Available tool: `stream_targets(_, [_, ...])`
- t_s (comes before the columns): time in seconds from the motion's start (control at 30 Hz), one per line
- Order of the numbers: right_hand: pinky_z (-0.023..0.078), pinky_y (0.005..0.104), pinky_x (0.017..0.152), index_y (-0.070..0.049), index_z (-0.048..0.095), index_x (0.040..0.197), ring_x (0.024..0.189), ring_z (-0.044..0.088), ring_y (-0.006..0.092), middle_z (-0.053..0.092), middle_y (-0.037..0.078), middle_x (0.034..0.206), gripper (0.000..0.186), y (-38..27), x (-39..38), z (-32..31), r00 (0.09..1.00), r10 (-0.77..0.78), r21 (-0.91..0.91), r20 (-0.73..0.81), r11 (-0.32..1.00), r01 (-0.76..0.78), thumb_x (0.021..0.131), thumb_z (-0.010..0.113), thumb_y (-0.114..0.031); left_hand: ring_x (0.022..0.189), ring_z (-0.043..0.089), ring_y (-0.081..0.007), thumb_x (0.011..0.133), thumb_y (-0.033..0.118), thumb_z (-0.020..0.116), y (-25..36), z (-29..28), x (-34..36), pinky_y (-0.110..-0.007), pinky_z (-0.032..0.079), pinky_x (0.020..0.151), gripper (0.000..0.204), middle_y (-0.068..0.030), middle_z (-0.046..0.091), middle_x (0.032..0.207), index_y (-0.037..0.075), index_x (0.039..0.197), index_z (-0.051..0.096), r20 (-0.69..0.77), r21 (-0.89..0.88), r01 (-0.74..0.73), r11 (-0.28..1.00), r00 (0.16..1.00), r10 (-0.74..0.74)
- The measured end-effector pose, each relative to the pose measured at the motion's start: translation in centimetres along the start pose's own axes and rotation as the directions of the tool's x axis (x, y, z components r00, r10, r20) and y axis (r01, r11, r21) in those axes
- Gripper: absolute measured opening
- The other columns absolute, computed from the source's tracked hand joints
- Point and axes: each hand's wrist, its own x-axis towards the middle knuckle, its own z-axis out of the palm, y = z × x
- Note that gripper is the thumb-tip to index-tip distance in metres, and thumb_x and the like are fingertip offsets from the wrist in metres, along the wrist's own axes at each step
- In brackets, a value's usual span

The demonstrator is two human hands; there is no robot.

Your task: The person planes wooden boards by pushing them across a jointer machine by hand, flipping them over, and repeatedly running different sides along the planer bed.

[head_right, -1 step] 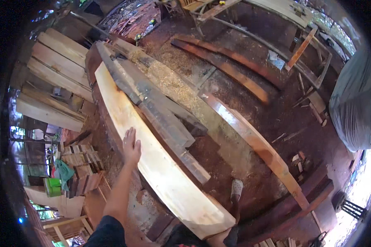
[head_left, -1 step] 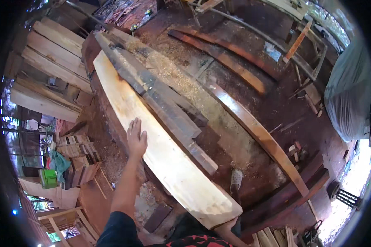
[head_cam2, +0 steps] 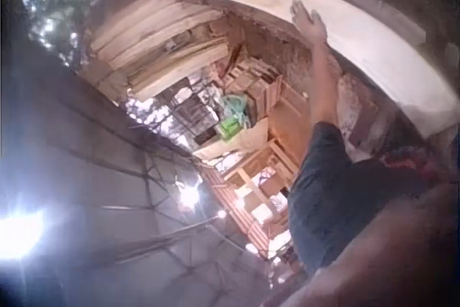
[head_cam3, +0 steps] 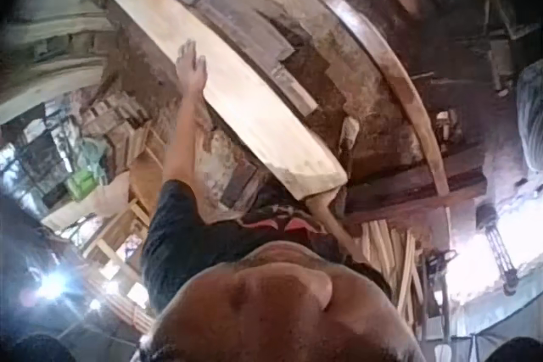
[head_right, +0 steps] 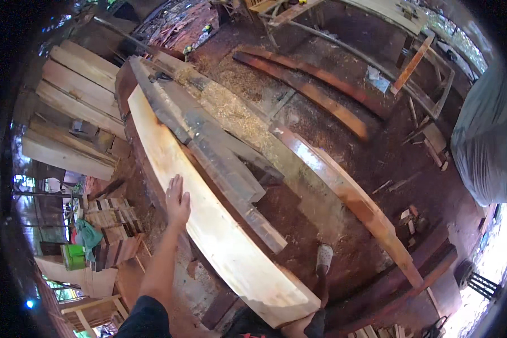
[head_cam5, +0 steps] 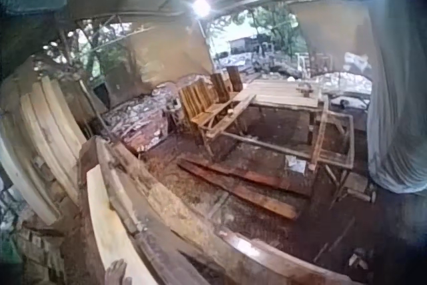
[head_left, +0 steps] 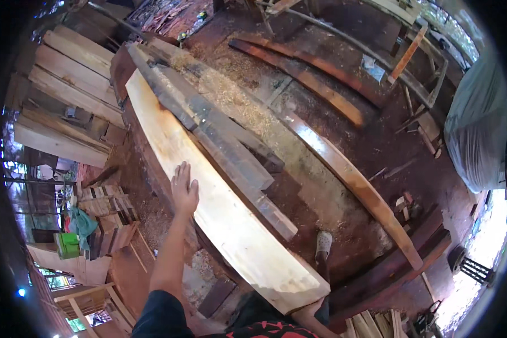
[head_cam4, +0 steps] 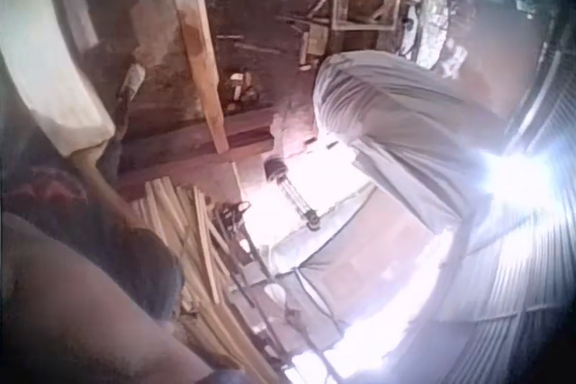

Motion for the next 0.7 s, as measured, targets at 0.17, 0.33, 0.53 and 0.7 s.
stream_targets(0.17, [0.023, 0.0534, 0.124, -0.018, 0.034, 0.159, 0.148, 0.033, 0.0404, 0.034, 0.012, 0.164, 0.100, 0.8, 0.7, -0.5, 0.996, 0.028, 0.018, -0.086, 0.999, -0.027, 0.088, 0.024, -0.088, 0.150, 0.033, -0.0399, 0.099, 0.025, 0.053, -2.0, 1.0, 2.0, -0.052, 0.024, 0.121, 0.056, -0.0181, 0.044, 0.158, 0.003, 0.151, 0.046, -0.019, -0.007, -0.103, 0.995, 0.994, 0.103])
stream_targets(0.33, [0.024, 0.0535, 0.124, -0.018, 0.035, 0.159, 0.148, 0.033, 0.0404, 0.035, 0.012, 0.163, 0.099, 0.8, 2.4, 1.9, 0.992, 0.073, 0.018, -0.100, 0.997, -0.072, 0.088, 0.024, -0.087, 0.150, 0.033, -0.0387, 0.099, 0.023, 0.054, -3.7, 1.5, 3.5, -0.051, 0.024, 0.122, 0.057, -0.0167, 0.044, 0.158, 0.004, 0.151, 0.046, -0.050, -0.082, -0.108, 0.991, 0.993, 0.104])
stream_targets(0.53, [0.025, 0.0537, 0.124, -0.017, 0.036, 0.158, 0.147, 0.035, 0.0405, 0.036, 0.012, 0.162, 0.099, 0.8, 3.2, 3.8, 0.989, 0.095, -0.004, -0.116, 0.995, -0.096, 0.089, 0.025, -0.087, 0.150, 0.033, -0.0385, 0.097, 0.022, 0.055, -4.1, 1.8, 5.5, -0.050, 0.024, 0.122, 0.057, -0.0163, 0.044, 0.159, 0.004, 0.151, 0.047, -0.033, -0.043, -0.099, 0.994, 0.995, 0.097])
stream_targets(0.7, [0.026, 0.0539, 0.123, -0.017, 0.037, 0.157, 0.146, 0.036, 0.0405, 0.037, 0.012, 0.161, 0.098, 2.5, 4.2, 5.0, 0.987, 0.126, -0.035, -0.101, 0.991, -0.130, 0.089, 0.025, -0.086, 0.150, 0.034, -0.0376, 0.096, 0.021, 0.057, -6.7, 0.6, 7.0, -0.050, 0.024, 0.122, 0.057, -0.0152, 0.044, 0.159, 0.005, 0.150, 0.048, -0.044, -0.024, -0.087, 0.996, 0.995, 0.085])
